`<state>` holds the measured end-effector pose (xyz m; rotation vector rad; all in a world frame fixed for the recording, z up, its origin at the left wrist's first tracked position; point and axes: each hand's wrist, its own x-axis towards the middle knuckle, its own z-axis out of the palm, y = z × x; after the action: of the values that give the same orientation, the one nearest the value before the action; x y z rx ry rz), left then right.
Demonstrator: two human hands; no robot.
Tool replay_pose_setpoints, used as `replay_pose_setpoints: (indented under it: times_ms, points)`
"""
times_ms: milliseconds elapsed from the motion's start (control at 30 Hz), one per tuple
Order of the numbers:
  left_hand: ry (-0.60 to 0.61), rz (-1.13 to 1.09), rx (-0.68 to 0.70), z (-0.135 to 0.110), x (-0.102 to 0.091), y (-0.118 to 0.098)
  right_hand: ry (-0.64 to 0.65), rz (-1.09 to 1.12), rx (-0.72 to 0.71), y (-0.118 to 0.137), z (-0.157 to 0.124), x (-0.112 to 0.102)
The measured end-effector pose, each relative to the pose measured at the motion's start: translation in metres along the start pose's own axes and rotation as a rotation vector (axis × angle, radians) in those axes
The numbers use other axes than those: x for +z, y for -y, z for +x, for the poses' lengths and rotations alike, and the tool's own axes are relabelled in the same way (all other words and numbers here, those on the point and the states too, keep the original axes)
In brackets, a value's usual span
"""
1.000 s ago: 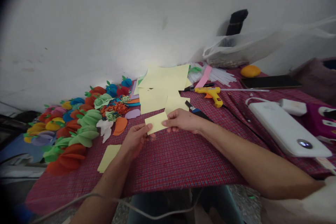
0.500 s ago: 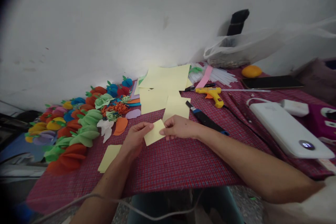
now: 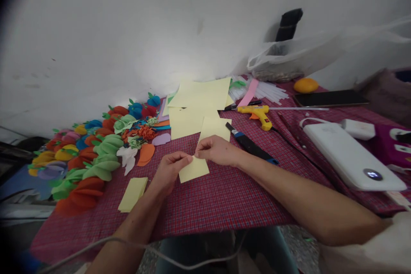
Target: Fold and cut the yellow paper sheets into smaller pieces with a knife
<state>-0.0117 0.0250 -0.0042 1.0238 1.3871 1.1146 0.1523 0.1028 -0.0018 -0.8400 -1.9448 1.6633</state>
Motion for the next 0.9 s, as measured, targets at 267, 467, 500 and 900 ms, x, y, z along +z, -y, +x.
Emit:
replay_pose_setpoints:
  times_ms: [267, 467, 500, 900]
  points:
    - [-0.038, -0.029, 0.049, 0.001, -0.009, -0.002, -0.099, 0.065, 0.078, 0.016, -0.004, -0.018]
    - [0.012, 0.040, 0.030, 0.000, -0.002, -0.001, -0.040, -0.021, -0.027, 0.008, -0.004, 0.004]
    - [0.029, 0.058, 0.032, 0.000, -0.001, -0.001, -0.038, -0.043, -0.035, 0.006, -0.003, 0.005]
    - [0.045, 0.124, 0.089, 0.001, -0.003, -0.003, -0.067, -0.151, 0.022, 0.004, -0.003, -0.006]
